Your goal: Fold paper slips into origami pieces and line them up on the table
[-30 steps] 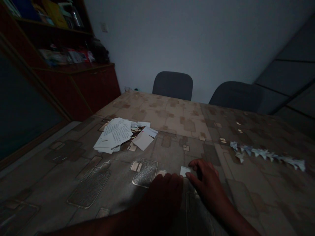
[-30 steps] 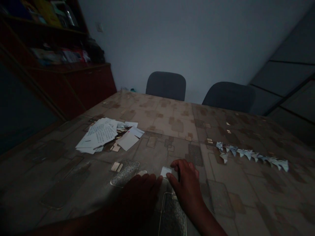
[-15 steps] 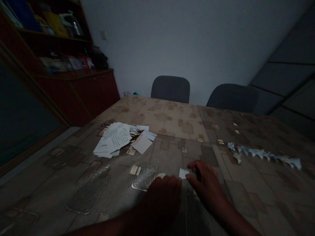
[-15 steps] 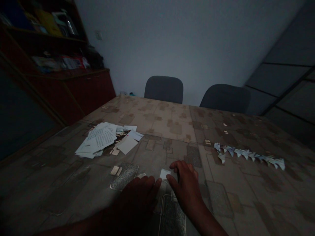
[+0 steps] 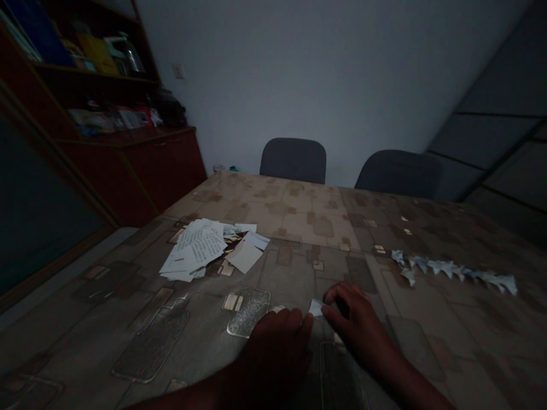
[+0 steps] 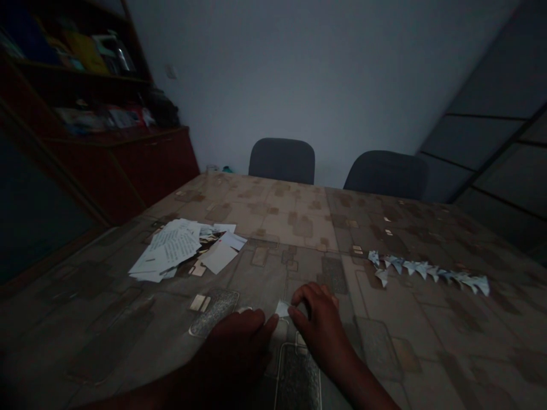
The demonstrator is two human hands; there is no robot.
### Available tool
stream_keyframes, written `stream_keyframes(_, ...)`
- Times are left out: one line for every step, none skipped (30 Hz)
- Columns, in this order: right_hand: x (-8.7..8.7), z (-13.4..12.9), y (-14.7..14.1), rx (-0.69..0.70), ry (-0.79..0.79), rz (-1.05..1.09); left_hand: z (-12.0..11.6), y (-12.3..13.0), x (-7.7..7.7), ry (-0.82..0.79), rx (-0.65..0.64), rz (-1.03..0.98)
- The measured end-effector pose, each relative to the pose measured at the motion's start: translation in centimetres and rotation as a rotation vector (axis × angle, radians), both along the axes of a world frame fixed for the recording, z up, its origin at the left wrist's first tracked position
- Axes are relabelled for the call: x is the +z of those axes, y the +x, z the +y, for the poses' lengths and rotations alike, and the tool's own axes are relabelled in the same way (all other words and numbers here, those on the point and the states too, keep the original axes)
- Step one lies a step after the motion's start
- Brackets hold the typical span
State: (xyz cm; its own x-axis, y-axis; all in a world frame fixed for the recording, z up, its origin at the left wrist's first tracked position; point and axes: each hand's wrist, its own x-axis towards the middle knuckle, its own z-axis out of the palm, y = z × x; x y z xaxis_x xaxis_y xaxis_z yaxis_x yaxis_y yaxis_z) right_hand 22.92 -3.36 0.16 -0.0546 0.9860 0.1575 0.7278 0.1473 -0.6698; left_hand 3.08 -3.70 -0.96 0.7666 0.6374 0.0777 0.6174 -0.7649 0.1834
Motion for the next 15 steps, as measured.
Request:
stream_keyframes(0.0,0.1,0.0,0.013,-0.014,0.045,0.2,-0.1,0.2,-0.026,0.006,-0.008)
stream_keyframes(0.1,0.1,-0.1,0.024,-0.031,0.093,0.4,-0.3,0.5,-0.063,0.015,-0.029)
stream_keyframes(0.2,0.2,-0.1,0.036,-0.052,0.145,0.6,-0.5,0.8,-0.110,0.021,-0.065)
stream_keyframes(0.3,0.2,-0.1,0.047,-0.072,0.197,1.0,-0.7,1.2,-0.168,0.028,-0.136)
stream_keyframes(0.4,0.2,-0.1,0.059,-0.091,0.248,1.3,-0.8,1.6,-0.234,0.060,-0.250)
stream_keyframes(0.5,0.1,0.0,0.071,-0.108,0.296,1.7,-1.0,2.1,-0.309,0.122,-0.366)
stream_keyframes(0.7,0.0,0.0,0.082,-0.125,0.338,2.1,-1.0,2.5,-0.398,0.180,-0.454)
stream_keyframes(0.8,0.0,0.0,0.093,-0.138,0.373,2.5,-1.0,2.9,-0.479,0.249,-0.534)
stream_keyframes(1.0,-0.2,-0.1,0.104,-0.149,0.401,2.8,-0.9,3.2,-0.575,0.293,-0.595)
stream_keyframes(1.1,-0.3,-0.1,0.117,-0.156,0.422,3.0,-0.8,3.4,-0.673,0.303,-0.643)
stream_keyframes(1.3,-0.4,-0.2,0.125,-0.162,0.439,3.1,-0.6,3.5,-0.770,0.317,-0.683)
stream_keyframes(1.4,-0.5,-0.4,0.129,-0.166,0.454,3.2,-0.4,3.5,-0.857,0.323,-0.714)
stream_keyframes(1.5,-0.6,-0.5,0.128,-0.167,0.467,3.1,-0.3,3.5,-0.932,0.328,-0.736)
stream_keyframes(1.7,-0.6,-0.7,0.122,-0.167,0.479,3.0,-0.2,3.4,-0.993,0.335,-0.753)
stream_keyframes(1.8,-0.7,-0.9,0.113,-0.166,0.491,2.9,-0.1,3.4,-1.035,0.339,-0.769)
